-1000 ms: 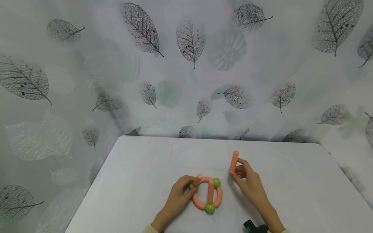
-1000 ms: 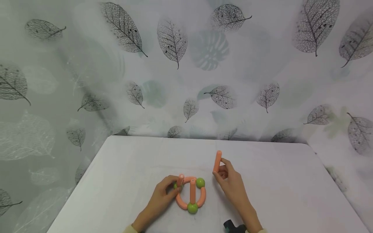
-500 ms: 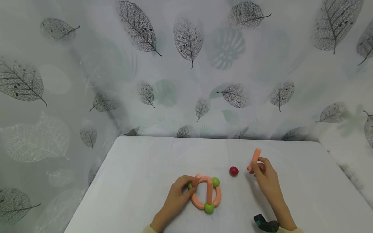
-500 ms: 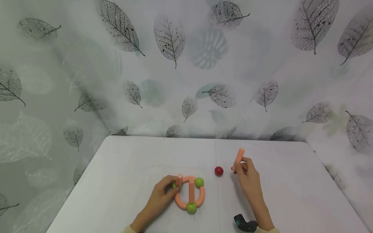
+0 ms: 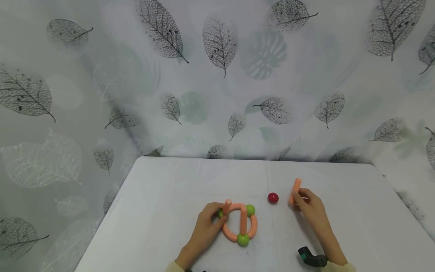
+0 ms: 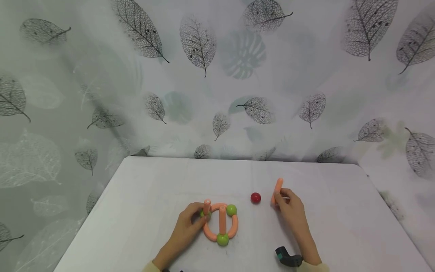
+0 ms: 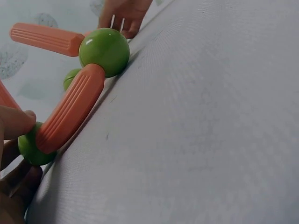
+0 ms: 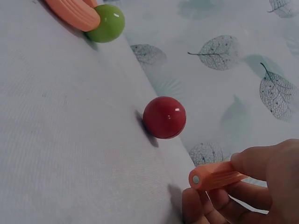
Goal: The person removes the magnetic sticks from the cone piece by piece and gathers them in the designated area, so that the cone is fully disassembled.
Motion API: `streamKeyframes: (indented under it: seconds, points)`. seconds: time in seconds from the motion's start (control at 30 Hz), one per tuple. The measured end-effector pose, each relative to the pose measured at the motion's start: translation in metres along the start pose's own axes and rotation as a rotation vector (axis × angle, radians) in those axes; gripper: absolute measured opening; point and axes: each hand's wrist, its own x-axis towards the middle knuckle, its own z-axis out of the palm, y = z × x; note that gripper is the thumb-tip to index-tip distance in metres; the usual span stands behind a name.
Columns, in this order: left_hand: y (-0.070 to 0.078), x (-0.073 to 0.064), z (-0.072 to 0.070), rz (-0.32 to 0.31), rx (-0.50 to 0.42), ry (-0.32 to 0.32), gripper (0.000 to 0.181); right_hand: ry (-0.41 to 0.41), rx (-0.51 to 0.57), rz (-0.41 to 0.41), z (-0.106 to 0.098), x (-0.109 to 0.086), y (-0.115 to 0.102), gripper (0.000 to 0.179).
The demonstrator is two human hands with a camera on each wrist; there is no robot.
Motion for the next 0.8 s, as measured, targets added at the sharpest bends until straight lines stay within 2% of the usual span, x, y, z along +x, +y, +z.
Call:
streamKeyframes:
  seconds: [0.13, 0.3, 0.4, 0.6, 0.8]
  points:
    - [-0.001, 0.000, 0.001, -0.032, 0.007, 0.012, 0.033, 0.014, -0.058, 0.003, 0.002, 0.001, 0.004, 0.055]
    - [-0.002, 0.001, 0.000, 0.007, 0.031, 0.078, 0.034, 0.056, -0.089, 0.006, 0.006, 0.003, 0.003, 0.054]
    - [-0.002, 0.003, -0.001, 0.017, 0.041, 0.118, 0.033, 0.090, -0.116, -0.017, 0.008, 0.005, 0.000, 0.055]
    - [-0.002, 0.004, -0.002, -0.037, 0.037, 0.141, 0.032, 0.140, -0.153, -0.078, 0.014, 0.005, 0.001, 0.048]
    - [-0.005, 0.004, -0.001, -0.019, 0.076, 0.186, 0.029, 0.201, -0.186, -0.129, 0.020, 0.006, 0.004, 0.044]
